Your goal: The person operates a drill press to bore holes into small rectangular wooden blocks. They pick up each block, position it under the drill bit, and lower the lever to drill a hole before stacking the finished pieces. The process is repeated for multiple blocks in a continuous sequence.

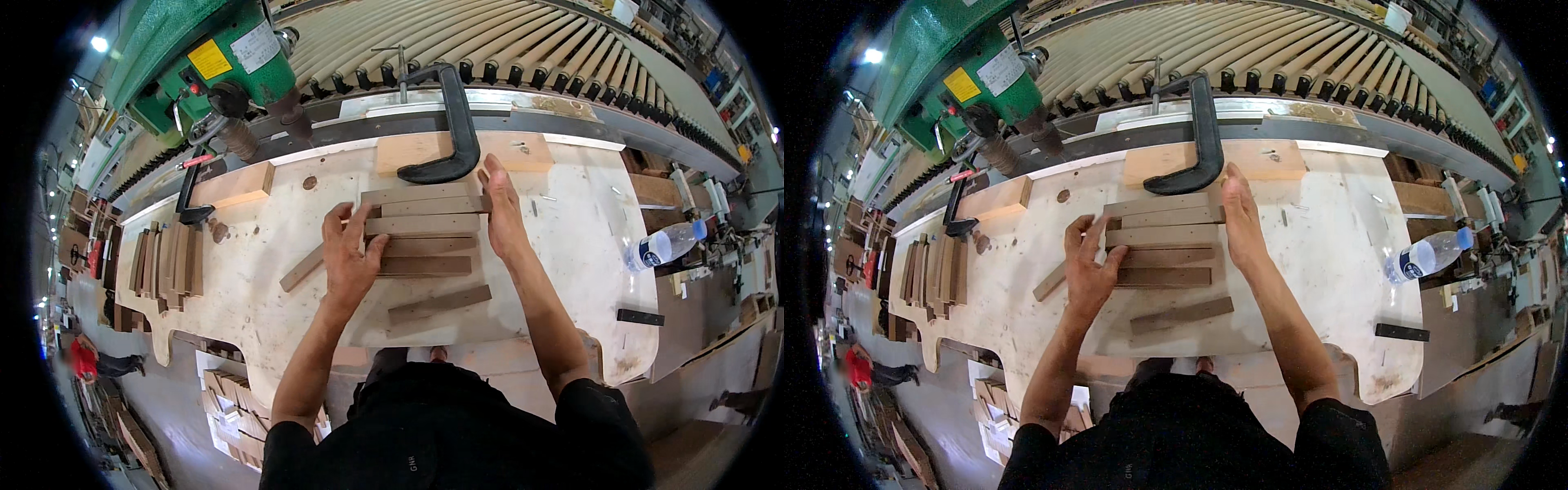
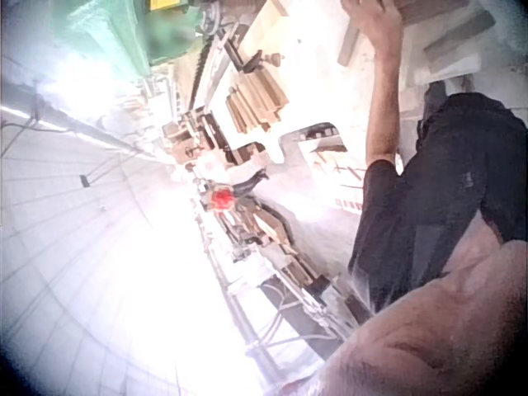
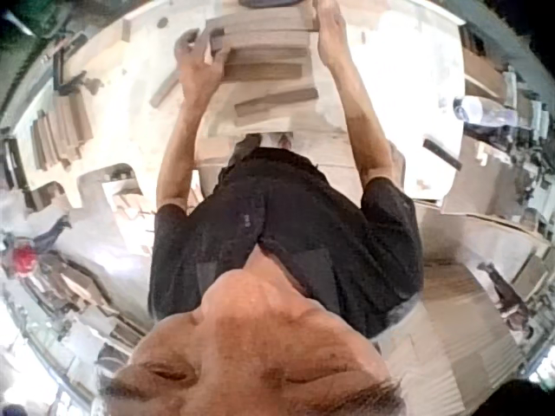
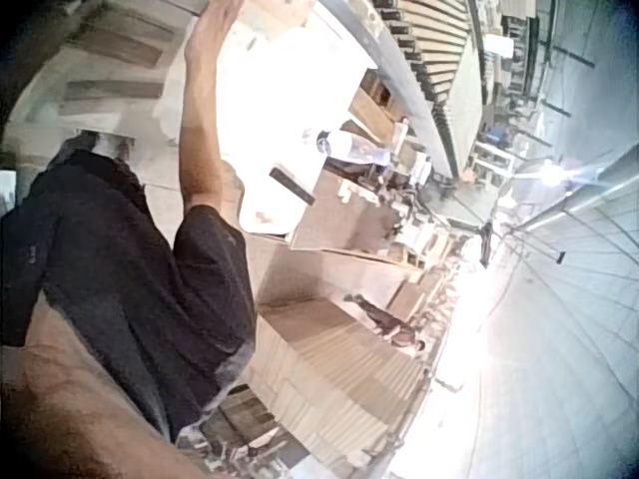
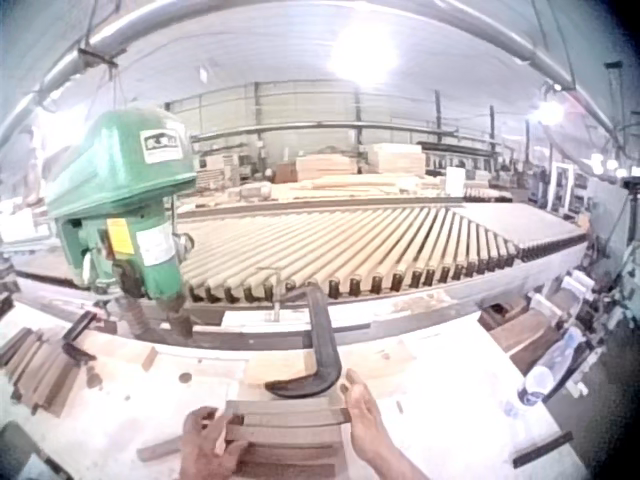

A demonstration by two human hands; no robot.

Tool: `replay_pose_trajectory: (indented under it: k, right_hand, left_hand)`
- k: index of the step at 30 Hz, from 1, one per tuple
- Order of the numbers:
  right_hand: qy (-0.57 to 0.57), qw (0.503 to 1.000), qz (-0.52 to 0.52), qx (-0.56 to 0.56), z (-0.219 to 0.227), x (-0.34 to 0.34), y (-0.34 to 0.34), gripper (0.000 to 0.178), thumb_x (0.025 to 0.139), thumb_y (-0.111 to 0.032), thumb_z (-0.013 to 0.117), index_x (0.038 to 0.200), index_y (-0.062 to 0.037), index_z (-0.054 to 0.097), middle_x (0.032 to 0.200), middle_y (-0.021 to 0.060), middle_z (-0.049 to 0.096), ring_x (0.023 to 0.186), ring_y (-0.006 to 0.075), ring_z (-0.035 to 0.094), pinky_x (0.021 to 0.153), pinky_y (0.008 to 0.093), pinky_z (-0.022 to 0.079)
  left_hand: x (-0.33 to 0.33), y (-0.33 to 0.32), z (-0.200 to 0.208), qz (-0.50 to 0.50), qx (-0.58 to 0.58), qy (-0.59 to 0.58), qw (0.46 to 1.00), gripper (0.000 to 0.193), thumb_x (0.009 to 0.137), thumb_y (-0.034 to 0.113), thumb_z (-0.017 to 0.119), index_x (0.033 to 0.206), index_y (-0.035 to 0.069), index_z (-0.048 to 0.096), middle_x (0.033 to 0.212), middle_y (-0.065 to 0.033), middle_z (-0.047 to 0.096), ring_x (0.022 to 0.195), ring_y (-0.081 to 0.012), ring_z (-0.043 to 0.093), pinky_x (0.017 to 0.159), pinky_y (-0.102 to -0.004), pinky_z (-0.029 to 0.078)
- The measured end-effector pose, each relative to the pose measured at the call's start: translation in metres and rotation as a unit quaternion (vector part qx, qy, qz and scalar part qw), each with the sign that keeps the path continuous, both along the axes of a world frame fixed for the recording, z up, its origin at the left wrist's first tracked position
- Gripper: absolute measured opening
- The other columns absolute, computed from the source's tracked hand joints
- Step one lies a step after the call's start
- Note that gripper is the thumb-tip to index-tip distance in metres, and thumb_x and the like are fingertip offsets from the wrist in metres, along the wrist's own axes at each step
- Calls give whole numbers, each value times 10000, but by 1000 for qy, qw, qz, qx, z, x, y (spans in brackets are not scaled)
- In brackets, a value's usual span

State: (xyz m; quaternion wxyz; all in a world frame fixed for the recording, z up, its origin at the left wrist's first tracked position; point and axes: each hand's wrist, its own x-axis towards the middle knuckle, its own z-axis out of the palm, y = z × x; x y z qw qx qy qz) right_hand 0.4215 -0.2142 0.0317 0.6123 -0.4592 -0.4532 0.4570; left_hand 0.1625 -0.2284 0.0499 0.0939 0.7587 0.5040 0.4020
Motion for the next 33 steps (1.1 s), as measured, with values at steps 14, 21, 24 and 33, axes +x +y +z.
replay_pose_trajectory:
  k: [14, 21, 24, 33]
  right_hand:
    - [48, 996, 79, -2, -2, -10, 7, 1090, 837, -825, 257, 1541, -61, -72, 1603, 222, 8, 1492, 307, 47, 1196, 405, 94]
    - [41, 995, 89, -5, -13, -8, 8, 1033, 886, -785, 243, 1541, -19, 17, 1607, 157, 69, 1483, 258, 60, 1196, 373, 72]
    - [-12, 998, 54, -22, -13, 0, -6, 936, 936, -684, 350, 1542, -28, 67, 1589, 187, 149, 1471, 279, 145, 1187, 386, 130]
    - [-498, 858, 113, 52, -6, 27, -144, 523, 743, -59, 766, 1238, -75, 597, 1247, 159, 580, 1110, 329, 555, 946, 402, 461]
  left_hand:
    - [4, 17, -30, -59, -166, -86, 981, 839, 879, 298, 682, 1495, -45, 228, 1486, -289, 347, 1380, -363, 362, 1138, -393, 287]
    - [4, 19, -29, -53, -134, -64, 987, 830, 869, 304, 697, 1479, -46, 256, 1473, -285, 355, 1360, -388, 373, 1129, -410, 301]
    - [7, 9, -22, -24, -123, -95, 988, 816, 834, 271, 728, 1440, -70, 301, 1403, -294, 400, 1302, -406, 405, 1092, -454, 338]
    - [-29, -111, -31, -70, -119, 119, 983, 414, 731, 137, 783, 1120, 56, 669, 1093, -160, 580, 1017, -362, 541, 874, -474, 439]
